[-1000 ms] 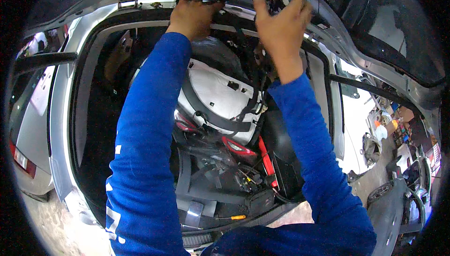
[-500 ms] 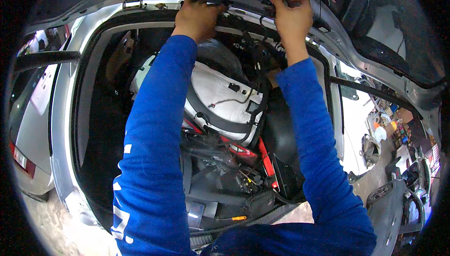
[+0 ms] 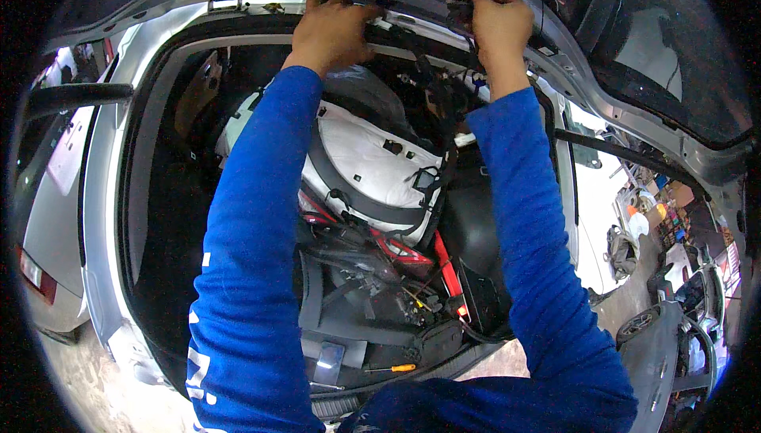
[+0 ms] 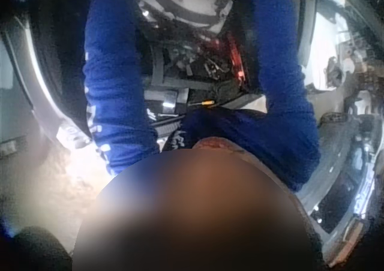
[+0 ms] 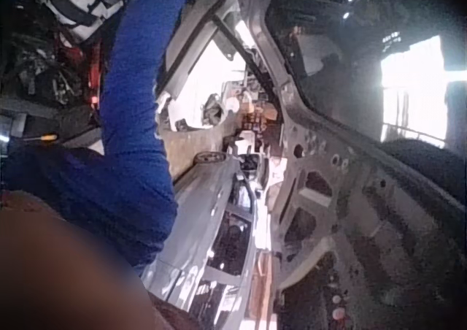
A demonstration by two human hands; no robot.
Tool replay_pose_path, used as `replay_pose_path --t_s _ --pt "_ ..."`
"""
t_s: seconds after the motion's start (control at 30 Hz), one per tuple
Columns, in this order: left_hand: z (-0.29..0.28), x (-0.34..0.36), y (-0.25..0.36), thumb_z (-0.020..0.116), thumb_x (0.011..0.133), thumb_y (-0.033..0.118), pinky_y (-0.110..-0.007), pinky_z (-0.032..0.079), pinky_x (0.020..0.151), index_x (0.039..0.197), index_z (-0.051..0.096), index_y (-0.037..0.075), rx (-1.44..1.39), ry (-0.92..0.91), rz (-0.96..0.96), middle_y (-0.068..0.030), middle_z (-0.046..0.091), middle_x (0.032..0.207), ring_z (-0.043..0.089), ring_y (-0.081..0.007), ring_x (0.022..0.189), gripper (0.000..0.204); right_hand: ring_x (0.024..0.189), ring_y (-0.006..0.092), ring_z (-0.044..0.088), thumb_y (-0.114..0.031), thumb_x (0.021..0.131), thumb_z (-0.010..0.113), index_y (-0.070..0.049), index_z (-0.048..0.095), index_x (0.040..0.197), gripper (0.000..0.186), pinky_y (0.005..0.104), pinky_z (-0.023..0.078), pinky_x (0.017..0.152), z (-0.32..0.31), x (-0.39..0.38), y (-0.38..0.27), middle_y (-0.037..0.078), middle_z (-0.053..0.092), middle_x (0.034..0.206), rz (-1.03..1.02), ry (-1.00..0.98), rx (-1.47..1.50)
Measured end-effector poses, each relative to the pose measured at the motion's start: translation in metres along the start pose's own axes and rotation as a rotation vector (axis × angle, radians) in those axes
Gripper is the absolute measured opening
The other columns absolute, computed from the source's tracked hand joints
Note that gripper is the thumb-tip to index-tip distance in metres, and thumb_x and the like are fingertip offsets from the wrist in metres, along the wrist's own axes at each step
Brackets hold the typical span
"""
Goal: The person routes and secures a black wiring harness along the upper interior frame of a car trunk, using zip ties and clips. They connect multiple electrical connectors and tuck the harness into place along the trunk lid and side panels.
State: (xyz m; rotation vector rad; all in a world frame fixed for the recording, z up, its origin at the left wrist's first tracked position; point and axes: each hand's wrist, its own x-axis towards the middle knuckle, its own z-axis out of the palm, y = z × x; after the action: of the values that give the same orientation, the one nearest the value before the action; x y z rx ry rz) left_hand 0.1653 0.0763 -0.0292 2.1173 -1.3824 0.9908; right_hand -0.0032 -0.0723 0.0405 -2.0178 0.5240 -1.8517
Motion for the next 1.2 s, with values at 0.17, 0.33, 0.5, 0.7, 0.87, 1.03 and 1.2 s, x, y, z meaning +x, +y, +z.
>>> replay_pose_path --t_s 0.17,0.33,0.5,0.7,0.87,1.03,1.2 --pt "-0.003 0.001 -0.001 0.07 0.079 0.047 -0.058 0.022 0.122 0.133 0.068 0.032 -0.085 0.026 -0.052 -0.0156 0.066 0.133 0.055 -0.0324 0.133 0.056 0.084 0.0238 0.071 -0.031 0.078 0.088 0.011 0.066 0.107 0.055 0.0339 0.056 0.067 0.004 -0.018 0.01 0.015 0.072 0.093 -0.196 0.103 0.081" --pt "0.001 0.004 -0.001 0.067 0.08 0.046 -0.058 0.023 0.122 0.13 0.07 0.033 -0.116 0.001 -0.08 -0.0159 0.068 0.13 0.057 -0.0326 0.131 0.051 0.084 0.0189 0.068 -0.027 0.079 0.087 0.009 0.068 0.109 0.05 0.0316 0.053 0.079 0.0 -0.027 0.028 0.011 0.073 0.098 0.042 -0.132 0.111" --pt "0.004 0.003 -0.003 0.067 0.079 0.044 -0.059 0.024 0.12 0.128 0.07 0.032 -0.115 0.088 -0.037 -0.0158 0.07 0.125 0.059 -0.032 0.127 0.051 0.082 0.0153 0.065 -0.024 0.08 0.085 0.008 0.074 0.102 0.041 0.0315 0.05 0.077 -0.004 -0.026 0.021 0.009 0.074 0.09 0.032 -0.172 0.049" --pt "0.006 0.002 -0.005 0.069 0.08 0.046 -0.059 0.024 0.12 0.126 0.072 0.032 -0.154 0.109 -0.039 -0.0163 0.07 0.124 0.06 -0.0324 0.126 0.048 0.08 0.0177 0.067 -0.026 0.078 0.087 0.009 0.072 0.107 0.048 0.0322 0.053 0.077 -0.007 -0.024 0.002 0.011 0.075 0.092 0.075 -0.119 0.357" --pt "0.006 0.002 -0.005 0.07 0.08 0.047 -0.058 0.021 0.122 0.125 0.073 0.032 -0.188 0.102 -0.074 -0.0157 0.068 0.128 0.059 -0.034 0.126 0.047 0.088 0.0327 0.073 -0.043 0.075 0.087 0.009 0.071 0.109 0.064 0.0413 0.056 0.083 -0.006 -0.026 -0.004 0.02 0.075 0.095 -0.152 -0.082 -0.153" --pt "0.008 0.002 -0.006 0.07 0.08 0.046 -0.058 0.018 0.123 0.124 0.073 0.032 -0.193 0.109 -0.088 -0.015 0.07 0.125 0.058 -0.0343 0.128 0.046 0.096 0.0418 0.072 -0.055 0.073 0.085 0.007 0.071 0.105 0.071 0.0477 0.056 0.087 -0.008 -0.024 -0.007 0.026 0.073 0.097 -0.196 0.02 -0.278" --pt "0.007 0.0 -0.006 0.07 0.079 0.045 -0.058 0.021 0.122 0.121 0.075 0.032 -0.204 0.145 -0.066 -0.0155 0.072 0.12 0.059 -0.0338 0.127 0.044 0.09 0.0415 0.072 -0.055 0.073 0.085 0.007 0.068 0.103 0.072 0.0461 0.056 0.085 -0.005 -0.004 -0.008 0.026 0.073 0.095 -0.233 0.052 -0.388"
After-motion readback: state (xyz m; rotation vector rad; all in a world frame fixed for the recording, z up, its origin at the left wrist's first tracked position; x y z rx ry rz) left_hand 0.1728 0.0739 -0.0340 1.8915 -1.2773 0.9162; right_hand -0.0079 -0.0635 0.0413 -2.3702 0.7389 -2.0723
